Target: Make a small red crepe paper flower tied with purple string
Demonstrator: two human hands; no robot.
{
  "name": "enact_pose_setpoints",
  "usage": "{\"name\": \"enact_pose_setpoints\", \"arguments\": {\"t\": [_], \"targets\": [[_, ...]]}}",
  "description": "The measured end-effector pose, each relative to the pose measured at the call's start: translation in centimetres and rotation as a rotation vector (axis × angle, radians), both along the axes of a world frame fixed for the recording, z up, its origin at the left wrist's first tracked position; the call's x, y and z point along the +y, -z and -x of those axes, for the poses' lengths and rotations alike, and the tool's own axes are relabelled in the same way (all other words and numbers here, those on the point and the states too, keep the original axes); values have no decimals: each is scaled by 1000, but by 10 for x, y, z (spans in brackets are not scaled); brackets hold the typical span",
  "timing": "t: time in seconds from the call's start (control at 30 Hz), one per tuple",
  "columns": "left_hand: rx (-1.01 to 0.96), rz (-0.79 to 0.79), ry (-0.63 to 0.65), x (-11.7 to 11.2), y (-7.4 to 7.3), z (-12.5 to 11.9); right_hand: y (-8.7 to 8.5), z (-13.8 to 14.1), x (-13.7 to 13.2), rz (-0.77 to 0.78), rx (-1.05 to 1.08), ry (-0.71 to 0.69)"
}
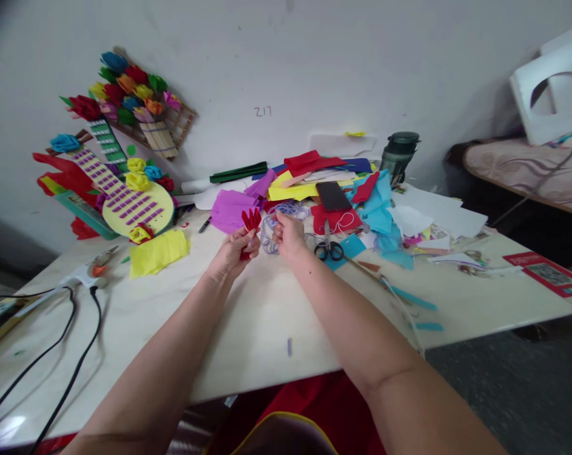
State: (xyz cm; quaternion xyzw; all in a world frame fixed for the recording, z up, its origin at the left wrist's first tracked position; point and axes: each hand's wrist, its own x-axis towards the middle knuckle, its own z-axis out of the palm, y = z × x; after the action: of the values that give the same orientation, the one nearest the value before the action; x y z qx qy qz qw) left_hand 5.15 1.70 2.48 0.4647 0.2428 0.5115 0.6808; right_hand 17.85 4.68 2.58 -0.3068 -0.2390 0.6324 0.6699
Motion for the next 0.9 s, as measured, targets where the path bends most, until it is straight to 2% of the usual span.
{"name": "enact_pose_setpoints", "arguments": {"t": [0.13,0.33,0.63,0.77,0.9], "targets": [[79,23,-74,7,8,9,-2,5,-8,-20,-52,4],[129,171,-163,14,14,17,-6,13,-16,-60,-118,-16],[134,164,-141,17,18,23,-4,5,-10,-149,-153,9],[118,161,-122,18,19,24,3,-7,2,-62,-161,101],[79,136,-46,15,18,22,11,-14,12,26,-131,116]]}}
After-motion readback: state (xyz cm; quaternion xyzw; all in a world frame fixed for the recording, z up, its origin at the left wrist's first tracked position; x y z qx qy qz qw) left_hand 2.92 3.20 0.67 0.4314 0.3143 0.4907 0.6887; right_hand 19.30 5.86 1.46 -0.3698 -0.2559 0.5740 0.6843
